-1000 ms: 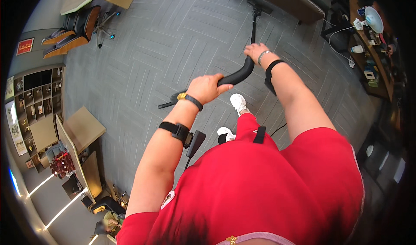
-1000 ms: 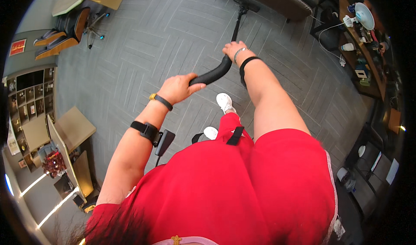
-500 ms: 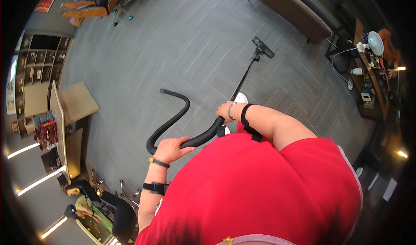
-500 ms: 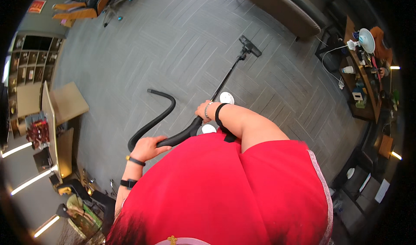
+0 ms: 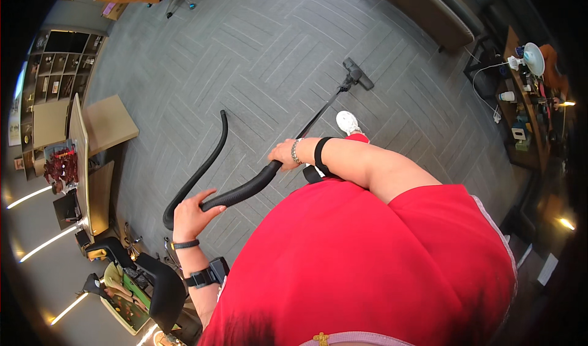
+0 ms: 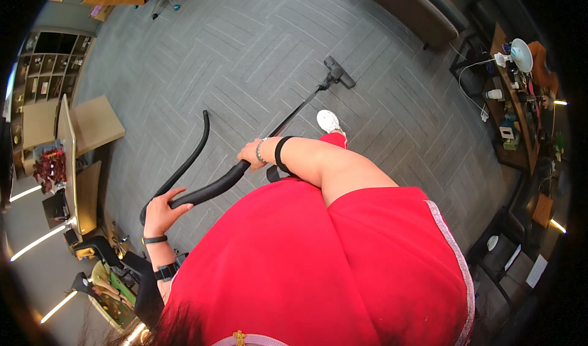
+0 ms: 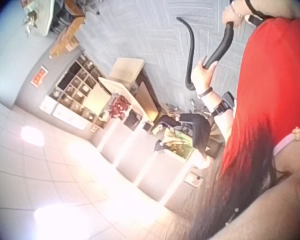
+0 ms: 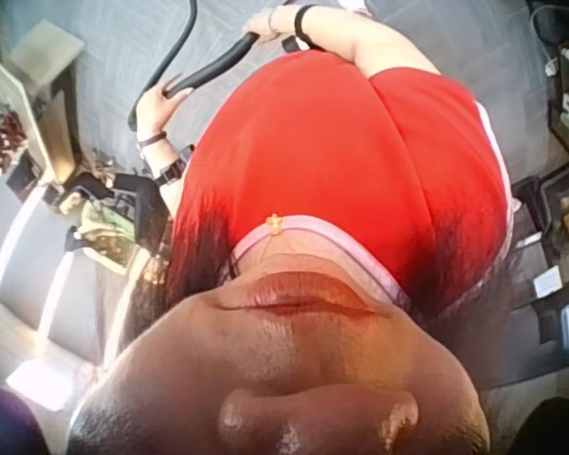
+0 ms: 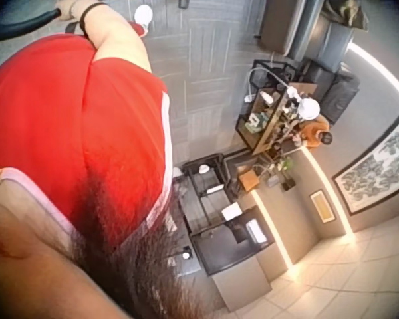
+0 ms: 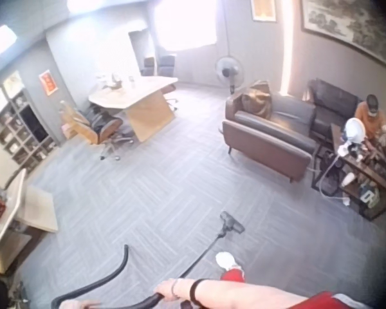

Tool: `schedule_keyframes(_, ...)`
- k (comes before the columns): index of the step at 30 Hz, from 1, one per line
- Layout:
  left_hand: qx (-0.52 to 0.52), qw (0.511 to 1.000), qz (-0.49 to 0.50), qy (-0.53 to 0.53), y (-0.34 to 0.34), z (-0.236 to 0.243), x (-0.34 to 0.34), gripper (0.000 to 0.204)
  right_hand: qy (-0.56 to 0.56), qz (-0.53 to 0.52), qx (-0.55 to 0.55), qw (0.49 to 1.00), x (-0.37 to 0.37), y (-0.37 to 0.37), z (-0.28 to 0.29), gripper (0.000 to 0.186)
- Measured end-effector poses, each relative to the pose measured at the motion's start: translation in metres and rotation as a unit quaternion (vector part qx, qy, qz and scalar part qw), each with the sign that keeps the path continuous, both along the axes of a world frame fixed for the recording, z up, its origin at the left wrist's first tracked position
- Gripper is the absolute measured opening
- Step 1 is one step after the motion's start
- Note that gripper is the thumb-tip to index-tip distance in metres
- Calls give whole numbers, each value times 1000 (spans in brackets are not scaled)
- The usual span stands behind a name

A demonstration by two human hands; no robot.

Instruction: Vacuuming the carpet in an office environment.

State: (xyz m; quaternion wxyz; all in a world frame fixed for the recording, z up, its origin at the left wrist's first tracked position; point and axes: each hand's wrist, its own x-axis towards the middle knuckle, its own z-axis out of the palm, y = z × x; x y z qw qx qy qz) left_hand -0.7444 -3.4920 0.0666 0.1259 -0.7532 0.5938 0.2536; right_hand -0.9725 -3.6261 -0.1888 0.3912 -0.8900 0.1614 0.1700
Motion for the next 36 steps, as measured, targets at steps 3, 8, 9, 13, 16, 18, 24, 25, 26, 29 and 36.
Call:
schedule_keyframes(3, -38, 997, -49, 42, -27, -12, -19, 48, -8, -38, -19, 999, -29, -16, -10, 36)
schedule_keyframes(8, -9, 993, -91, 75, -105, -42, -89, 46, 44, -101, -63, 992, -109, -70, -30, 37)
schedule_keyframes(9, -3, 991, -106, 77, -124, -50, -107, 46, 53, -118, -81, 988, -130, -82, -33, 37)
schedule_keyframes(13, 3, 980, -167, 106, -204, -79, -173, 47, 95, -187, -114, 971, -213, -141, -37, 34)
schedule_keyframes(16, -10, 964, -226, 136, -265, -97, -235, 50, 118, -232, -123, 958, -286, -190, -41, 33)
schedule_keyframes(18, -15, 953, -271, 136, -302, -108, -280, 53, 129, -291, -151, 936, -335, -220, -52, 31)
schedule_keyframes(24, -38, 926, -348, 144, -380, -135, -389, 57, 213, -329, -160, 906, -444, -289, -32, 44)
schedule_keyframes(25, -38, 923, -355, 145, -387, -134, -404, 57, 230, -329, -159, 902, -458, -296, -25, 44)
schedule_keyframes(26, -35, 921, -359, 146, -392, -133, -413, 57, 246, -332, -157, 897, -467, -298, -20, 43)
schedule_keyframes(29, 10, 909, -383, 163, -395, -131, -423, 55, 257, -339, -143, 894, -470, -288, -26, 48)
schedule_keyframes(36, 47, 896, -403, 179, -340, -137, -364, 51, 245, -268, -179, 915, -409, -217, -59, 50)
